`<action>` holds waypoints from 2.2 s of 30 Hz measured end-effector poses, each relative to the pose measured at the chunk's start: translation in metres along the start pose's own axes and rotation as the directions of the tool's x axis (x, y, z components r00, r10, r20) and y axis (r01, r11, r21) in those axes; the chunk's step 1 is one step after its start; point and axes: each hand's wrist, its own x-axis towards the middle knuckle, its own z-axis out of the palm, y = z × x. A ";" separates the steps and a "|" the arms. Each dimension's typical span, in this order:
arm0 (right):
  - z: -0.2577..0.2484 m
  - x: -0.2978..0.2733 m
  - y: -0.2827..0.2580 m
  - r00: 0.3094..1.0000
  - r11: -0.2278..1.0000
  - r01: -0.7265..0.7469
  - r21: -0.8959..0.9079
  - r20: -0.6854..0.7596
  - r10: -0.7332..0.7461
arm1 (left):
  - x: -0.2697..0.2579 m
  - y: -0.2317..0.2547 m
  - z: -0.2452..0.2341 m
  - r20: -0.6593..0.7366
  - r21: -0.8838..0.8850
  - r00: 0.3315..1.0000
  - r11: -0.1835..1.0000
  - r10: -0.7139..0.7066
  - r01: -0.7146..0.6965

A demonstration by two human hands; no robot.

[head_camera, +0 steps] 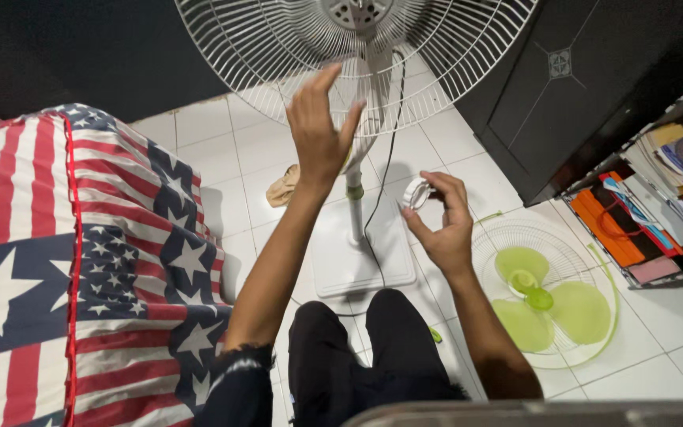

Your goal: The person assembles a standing fan by attaching the motor housing to the stand, securing it with a screwdriver, and then mounting the front grill and fan blades.

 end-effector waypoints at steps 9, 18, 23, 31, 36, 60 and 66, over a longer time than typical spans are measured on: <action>-0.027 0.087 0.009 0.979 0.958 0.118 -0.260 -0.129 -0.156 | 0.074 -0.067 0.058 -0.086 0.328 0.989 0.940 0.123 -0.089; -0.007 0.145 0.022 0.942 0.875 0.327 -0.357 0.055 -0.330 | 0.070 -0.067 0.082 -0.167 0.359 0.965 0.924 0.201 -0.130; 0.013 0.166 0.024 0.888 0.776 0.460 -0.431 0.232 -0.398 | 0.072 -0.060 0.084 -0.170 0.421 0.970 0.903 0.173 -0.087; 0.033 0.187 0.018 0.863 0.732 0.505 -0.458 0.262 -0.431 | 0.075 -0.054 0.079 -0.174 0.433 0.973 0.899 0.149 -0.060; 0.041 0.191 0.021 0.903 0.800 0.426 -0.422 0.149 -0.403 | 0.075 -0.052 0.080 -0.217 0.408 0.961 0.910 0.173 -0.072; 0.094 0.244 0.039 0.827 0.791 0.530 -0.305 -0.021 -0.562 | 0.073 -0.054 0.083 -0.187 0.477 0.981 0.877 0.047 0.049; 0.093 0.249 0.041 0.838 0.802 0.508 -0.313 -0.034 -0.545 | 0.075 -0.052 0.083 -0.251 0.291 0.965 0.957 0.078 -0.002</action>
